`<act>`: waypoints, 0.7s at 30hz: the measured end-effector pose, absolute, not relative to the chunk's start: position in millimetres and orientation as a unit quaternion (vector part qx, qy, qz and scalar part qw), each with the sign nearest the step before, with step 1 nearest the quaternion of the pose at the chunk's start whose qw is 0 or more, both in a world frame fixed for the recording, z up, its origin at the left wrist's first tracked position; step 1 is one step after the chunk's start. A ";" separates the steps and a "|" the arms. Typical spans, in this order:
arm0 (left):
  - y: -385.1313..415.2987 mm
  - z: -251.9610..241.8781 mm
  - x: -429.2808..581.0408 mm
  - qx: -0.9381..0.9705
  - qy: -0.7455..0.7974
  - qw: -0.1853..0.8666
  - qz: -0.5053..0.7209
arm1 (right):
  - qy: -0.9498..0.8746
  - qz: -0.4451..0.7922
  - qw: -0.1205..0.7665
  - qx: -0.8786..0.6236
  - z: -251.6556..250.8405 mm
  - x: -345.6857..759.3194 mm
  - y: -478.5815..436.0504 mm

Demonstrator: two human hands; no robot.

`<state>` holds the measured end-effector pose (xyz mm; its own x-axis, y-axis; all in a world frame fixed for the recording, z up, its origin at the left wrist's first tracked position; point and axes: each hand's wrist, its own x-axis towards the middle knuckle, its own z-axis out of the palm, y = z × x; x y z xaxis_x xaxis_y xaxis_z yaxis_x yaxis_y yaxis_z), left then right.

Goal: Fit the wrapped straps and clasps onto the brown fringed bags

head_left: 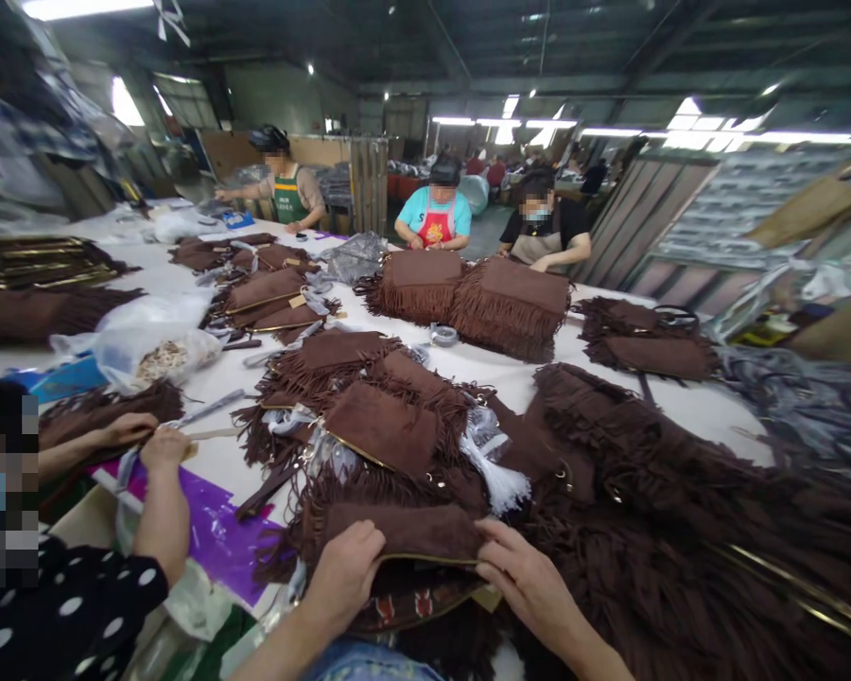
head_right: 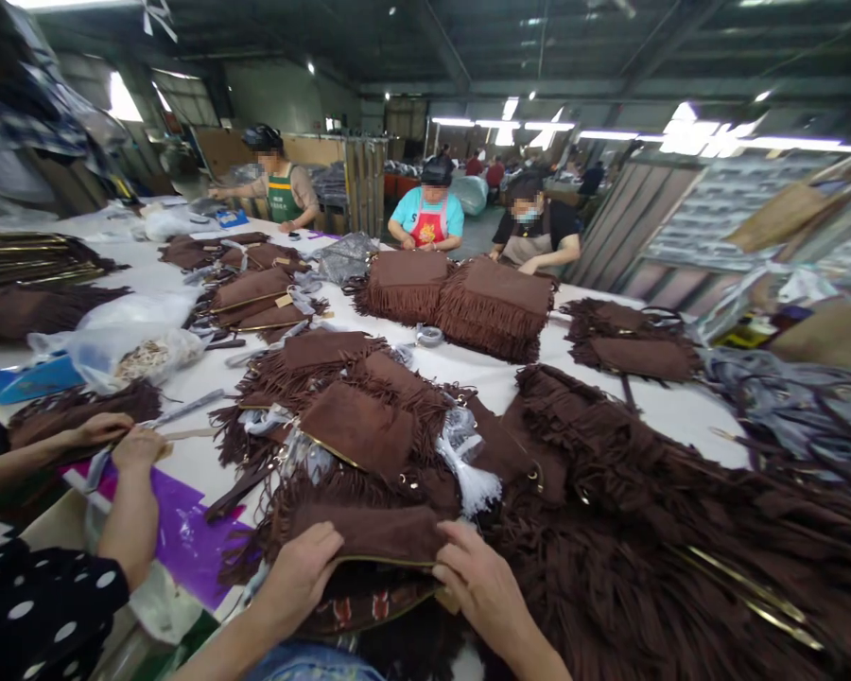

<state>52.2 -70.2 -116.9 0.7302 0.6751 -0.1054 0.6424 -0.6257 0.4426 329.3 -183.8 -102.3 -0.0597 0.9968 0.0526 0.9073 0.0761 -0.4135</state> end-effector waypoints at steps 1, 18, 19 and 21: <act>-70.9 -118.8 51.1 0.900 0.368 0.233 0.015 | -0.694 0.171 0.171 -0.678 -102.8 334.9 -180.3; -44.5 -95.2 104.1 0.882 0.294 0.355 -0.098 | -0.506 0.071 -0.002 -0.860 -141.4 421.7 -136.4; -40.8 -91.4 118.3 0.891 0.281 0.347 -0.082 | -0.514 0.070 -0.005 -0.855 -138.5 423.0 -138.2; -35.8 -86.5 152.2 0.910 0.238 0.337 -0.043 | -0.530 0.066 -0.010 -0.845 -130.3 425.7 -143.5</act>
<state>152.2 -35.8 -86.5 0.8834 0.4035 -0.2384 0.4615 -0.6597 0.5932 425.7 -143.5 -130.3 0.4289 0.8952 -0.1209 0.8977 -0.4373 -0.0533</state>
